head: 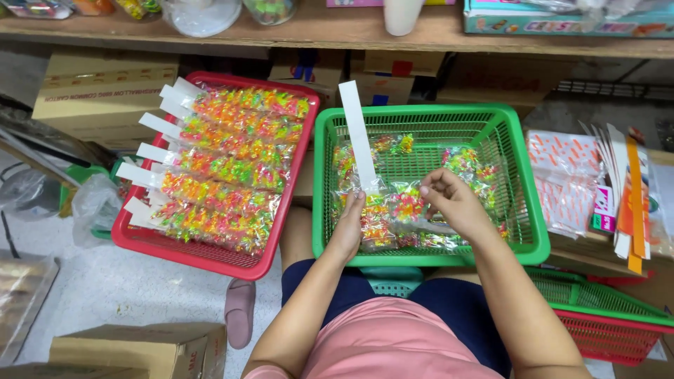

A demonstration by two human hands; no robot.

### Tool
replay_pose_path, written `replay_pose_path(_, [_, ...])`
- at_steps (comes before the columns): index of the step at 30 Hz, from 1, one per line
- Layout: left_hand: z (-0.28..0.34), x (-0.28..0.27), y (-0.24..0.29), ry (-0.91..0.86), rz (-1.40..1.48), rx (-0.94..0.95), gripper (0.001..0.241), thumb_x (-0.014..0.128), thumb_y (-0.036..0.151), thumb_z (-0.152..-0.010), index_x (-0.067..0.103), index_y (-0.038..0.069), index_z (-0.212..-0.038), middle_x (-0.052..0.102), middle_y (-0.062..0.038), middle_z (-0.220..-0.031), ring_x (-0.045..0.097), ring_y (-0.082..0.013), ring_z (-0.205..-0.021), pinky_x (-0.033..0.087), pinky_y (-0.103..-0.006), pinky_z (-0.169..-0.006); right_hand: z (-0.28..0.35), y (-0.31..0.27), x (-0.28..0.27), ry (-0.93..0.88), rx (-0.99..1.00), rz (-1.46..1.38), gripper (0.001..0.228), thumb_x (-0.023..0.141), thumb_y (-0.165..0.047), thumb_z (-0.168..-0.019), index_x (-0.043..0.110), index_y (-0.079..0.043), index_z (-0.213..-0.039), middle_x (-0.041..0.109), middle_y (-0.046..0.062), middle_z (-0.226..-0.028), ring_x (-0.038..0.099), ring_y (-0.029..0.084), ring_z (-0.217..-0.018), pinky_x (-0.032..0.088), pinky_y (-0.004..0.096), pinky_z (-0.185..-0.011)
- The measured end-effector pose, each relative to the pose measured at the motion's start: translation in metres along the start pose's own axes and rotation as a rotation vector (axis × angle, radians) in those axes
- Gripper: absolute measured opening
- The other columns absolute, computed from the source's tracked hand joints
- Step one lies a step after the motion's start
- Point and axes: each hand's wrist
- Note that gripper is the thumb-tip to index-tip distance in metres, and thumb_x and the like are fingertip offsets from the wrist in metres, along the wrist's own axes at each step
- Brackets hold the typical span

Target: Stapling white paper strips to small bags of colorful candies and organizing them into a green basket.

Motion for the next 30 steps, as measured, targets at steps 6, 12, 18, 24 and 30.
replay_pose_path(6, [0.014, 0.017, 0.013, -0.110, -0.031, 0.005, 0.086, 0.025, 0.063, -0.102, -0.005, 0.004, -0.157, -0.012, -0.025, -0.160, -0.014, -0.0411, -0.146, -0.009, -0.0544, -0.117, 0.009, -0.022, 0.032, 0.237, -0.781, 0.296, 0.016, 0.066, 0.013, -0.086, 0.063, -0.002, -0.088, 0.068, 0.015, -0.115, 0.063, 0.034, -0.117, 0.053, 0.046, -0.098])
replay_pose_path(12, [0.015, 0.017, 0.034, -0.148, -0.108, 0.072, 0.090, 0.033, 0.064, -0.099, 0.003, 0.001, -0.156, -0.007, -0.030, -0.159, -0.010, -0.0452, -0.147, -0.006, -0.0596, -0.116, 0.019, 0.005, 0.051, 0.002, -0.931, 0.786, 0.020, 0.057, 0.002, -0.086, 0.065, -0.016, -0.093, 0.065, 0.003, -0.132, 0.055, 0.029, -0.129, 0.041, 0.049, -0.107])
replay_pose_path(18, [0.015, 0.008, 0.031, -0.189, -0.193, 0.112, 0.072, 0.046, 0.042, -0.103, 0.012, 0.006, -0.155, 0.006, -0.041, -0.153, 0.008, -0.0543, -0.143, 0.008, -0.0631, -0.115, 0.012, 0.016, 0.038, 0.117, -0.653, 0.198, 0.031, 0.037, 0.011, -0.090, 0.057, -0.010, -0.102, 0.061, 0.014, -0.127, 0.052, 0.033, -0.129, 0.045, 0.048, -0.105])
replay_pose_path(24, [0.002, 0.003, 0.014, -0.233, -0.269, 0.222, 0.067, 0.049, 0.040, -0.103, 0.021, 0.002, -0.151, 0.020, -0.035, -0.153, 0.020, -0.0453, -0.144, 0.021, -0.0566, -0.115, -0.006, 0.012, 0.039, 0.148, -0.108, -0.018, 0.024, 0.053, -0.013, -0.101, 0.048, -0.006, -0.123, 0.056, 0.012, -0.107, 0.059, 0.023, -0.099, 0.052, 0.031, -0.073])
replay_pose_path(30, [-0.001, 0.004, 0.012, -0.268, -0.277, 0.250, 0.068, 0.051, 0.047, -0.100, 0.027, 0.001, -0.144, 0.022, -0.037, -0.150, 0.012, -0.0519, -0.144, 0.016, -0.0655, -0.113, -0.014, 0.019, 0.053, 0.258, -0.277, 0.168, 0.014, 0.074, -0.015, -0.090, 0.063, -0.009, -0.095, 0.056, 0.002, -0.083, 0.059, 0.013, -0.081, 0.049, 0.027, -0.066])
Point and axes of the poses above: each hand's wrist, its own z-axis away from the middle knuckle, its own x-axis out of the palm, y = z × x
